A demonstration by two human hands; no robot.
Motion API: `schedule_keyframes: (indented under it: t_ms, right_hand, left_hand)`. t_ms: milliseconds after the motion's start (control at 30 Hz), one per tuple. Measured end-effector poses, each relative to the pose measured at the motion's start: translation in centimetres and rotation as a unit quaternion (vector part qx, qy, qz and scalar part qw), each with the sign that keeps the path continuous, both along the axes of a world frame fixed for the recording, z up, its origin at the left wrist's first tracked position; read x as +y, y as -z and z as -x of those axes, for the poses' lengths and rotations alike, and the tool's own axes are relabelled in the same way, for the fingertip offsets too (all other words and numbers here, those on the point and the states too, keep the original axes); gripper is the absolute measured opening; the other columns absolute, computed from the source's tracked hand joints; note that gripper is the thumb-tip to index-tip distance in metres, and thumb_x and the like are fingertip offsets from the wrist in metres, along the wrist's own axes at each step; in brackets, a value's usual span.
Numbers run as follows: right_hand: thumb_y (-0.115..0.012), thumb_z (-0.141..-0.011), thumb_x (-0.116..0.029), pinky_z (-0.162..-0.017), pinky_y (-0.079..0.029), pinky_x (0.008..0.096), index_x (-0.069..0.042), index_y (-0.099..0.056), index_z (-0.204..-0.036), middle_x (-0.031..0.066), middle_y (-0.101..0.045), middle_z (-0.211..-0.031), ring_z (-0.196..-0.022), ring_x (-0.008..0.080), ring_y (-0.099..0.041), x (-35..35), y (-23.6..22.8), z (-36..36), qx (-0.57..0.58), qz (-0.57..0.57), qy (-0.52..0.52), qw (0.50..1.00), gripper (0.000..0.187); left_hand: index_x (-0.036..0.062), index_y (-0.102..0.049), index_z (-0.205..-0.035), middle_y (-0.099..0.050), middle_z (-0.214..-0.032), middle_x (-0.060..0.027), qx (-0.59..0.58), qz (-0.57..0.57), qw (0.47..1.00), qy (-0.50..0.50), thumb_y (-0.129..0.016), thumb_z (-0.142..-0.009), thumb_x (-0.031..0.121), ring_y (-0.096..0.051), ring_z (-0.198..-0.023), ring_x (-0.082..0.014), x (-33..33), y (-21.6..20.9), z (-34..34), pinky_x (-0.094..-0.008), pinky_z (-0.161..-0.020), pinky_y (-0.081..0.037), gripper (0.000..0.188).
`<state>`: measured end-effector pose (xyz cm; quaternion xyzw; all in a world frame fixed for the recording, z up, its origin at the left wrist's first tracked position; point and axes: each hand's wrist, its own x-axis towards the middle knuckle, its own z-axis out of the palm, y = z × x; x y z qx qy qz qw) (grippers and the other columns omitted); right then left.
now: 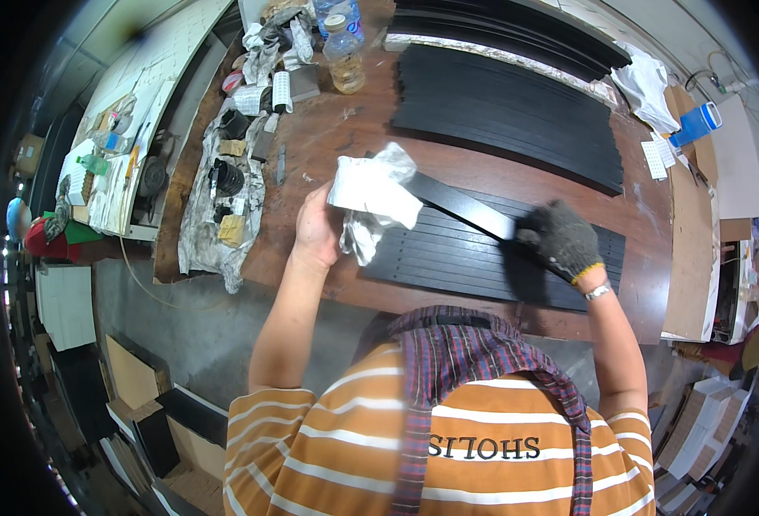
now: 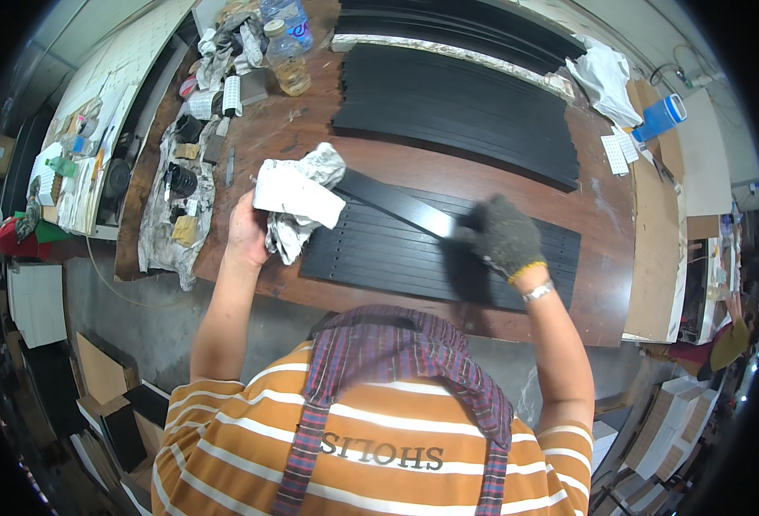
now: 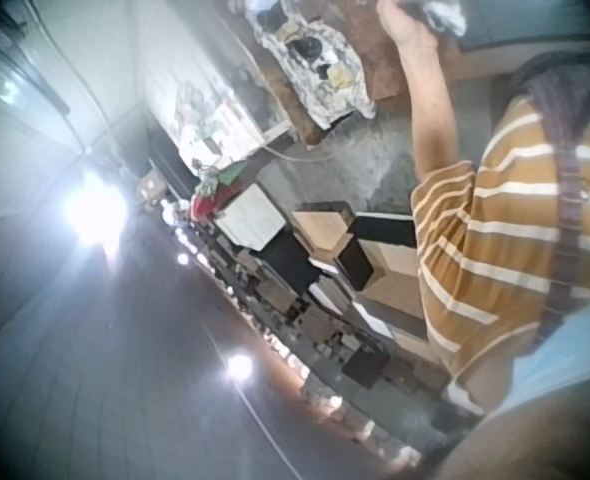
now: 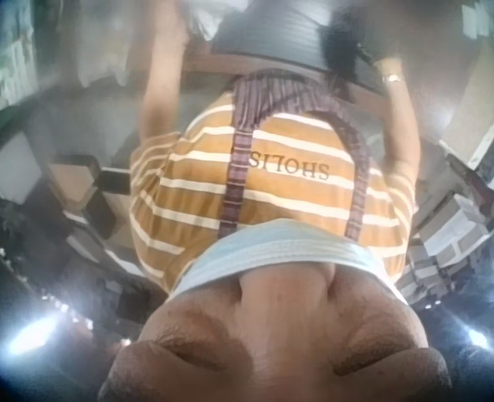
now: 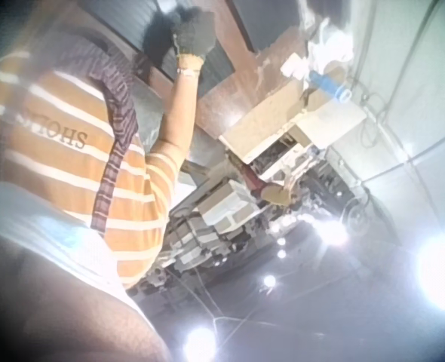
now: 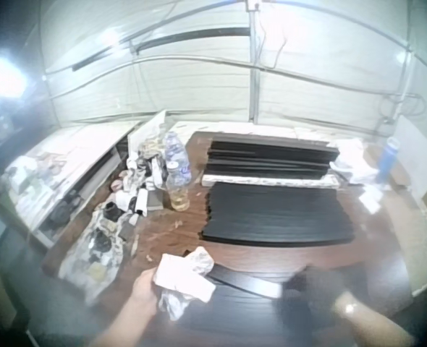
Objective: The person wipes and scrubs black ribbed plastic panels on a workbench using a white cloth and a yellow sponge. They handle the panels one at a time, flipping them over to clean both sides, then stack the cleaned pieces.
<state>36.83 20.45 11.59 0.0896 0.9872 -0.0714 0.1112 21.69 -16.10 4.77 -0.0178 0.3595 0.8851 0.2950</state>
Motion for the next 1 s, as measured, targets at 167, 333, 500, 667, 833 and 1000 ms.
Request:
schedule_keyframes:
  t_ms: [167,333,500,667,833,1000]
  right_hand:
    - [-0.087,-0.073,-0.033,-0.106,-0.047,0.046,-0.013,-0.059,-0.134,0.0185,-0.047,-0.149,-0.135,0.0373,-0.049,-8.3,-0.8,5.9,0.217,0.163,-0.124,0.954,0.069]
    - [-0.076,-0.084,-0.02,-0.097,-0.052,0.0374,-0.003,-0.07,-0.113,0.0132,-0.068,-0.121,-0.114,0.0258,-0.064,-9.5,-0.3,9.8,0.139,0.254,-0.096,0.952,0.033]
    - [-0.066,-0.091,-0.014,-0.079,-0.055,0.0277,0.001,-0.073,-0.105,0.0089,-0.074,-0.092,-0.084,0.0136,-0.068,-7.8,-1.1,11.4,0.113,0.362,-0.068,0.923,0.022]
    - [-0.066,-0.085,-0.005,-0.077,-0.057,0.0291,-0.006,-0.074,-0.105,0.0098,-0.07,-0.104,-0.09,0.0183,-0.068,-8.5,-1.4,13.2,0.124,0.407,-0.161,0.89,0.022]
    - [-0.069,-0.08,0.001,-0.085,-0.057,0.0337,-0.006,-0.074,-0.112,0.0114,-0.069,-0.112,-0.105,0.0222,-0.065,-10.0,-1.2,15.5,0.027,0.533,-0.138,0.834,0.033]
    - [-0.075,-0.082,-0.011,-0.082,-0.056,0.0345,-0.009,-0.076,-0.107,0.0127,-0.071,-0.113,-0.098,0.0244,-0.067,-10.6,-2.3,18.0,-0.022,0.437,-0.163,0.884,0.025]
  left_hand:
    - [-0.0049,-0.062,-0.123,-0.069,-0.114,-0.0127,-0.016,-0.08,0.995,0.052,-0.046,-0.105,0.023,-0.068,-0.103,-0.0223,1.9,-2.2,-1.8,-0.0367,-0.09,-0.055,0.038]
    - [-0.0053,-0.069,-0.111,-0.072,-0.111,-0.0116,0.161,0.123,0.979,0.004,-0.05,-0.104,0.018,-0.067,-0.101,-0.0178,-0.9,-2.8,-0.1,-0.0305,-0.092,-0.05,0.031]
    - [-0.0049,-0.071,-0.108,-0.072,-0.116,-0.015,0.13,0.246,0.955,-0.1,-0.055,-0.101,0.018,-0.065,-0.106,-0.0192,-5.9,-2.4,1.5,-0.0319,-0.095,-0.046,0.028]
    - [0.0015,-0.052,-0.143,-0.057,-0.142,-0.0171,0.474,0.418,0.772,-0.065,-0.077,-0.086,0.035,-0.049,-0.136,-0.0291,-3.7,-4.5,1.9,-0.0397,-0.115,-0.037,0.07]
    - [-0.0012,-0.058,-0.134,-0.066,-0.125,-0.0135,0.473,0.36,0.798,0.094,-0.079,-0.082,0.015,-0.061,-0.117,-0.0222,-0.2,-5.9,3.8,-0.0346,-0.103,-0.046,0.058]
    - [-0.0049,-0.072,-0.107,-0.072,-0.088,-0.0011,0.177,0.187,0.944,0.207,-0.07,-0.085,0.001,-0.066,-0.083,-0.0092,-1.4,-5.2,5.0,-0.0256,-0.078,-0.053,0.022]
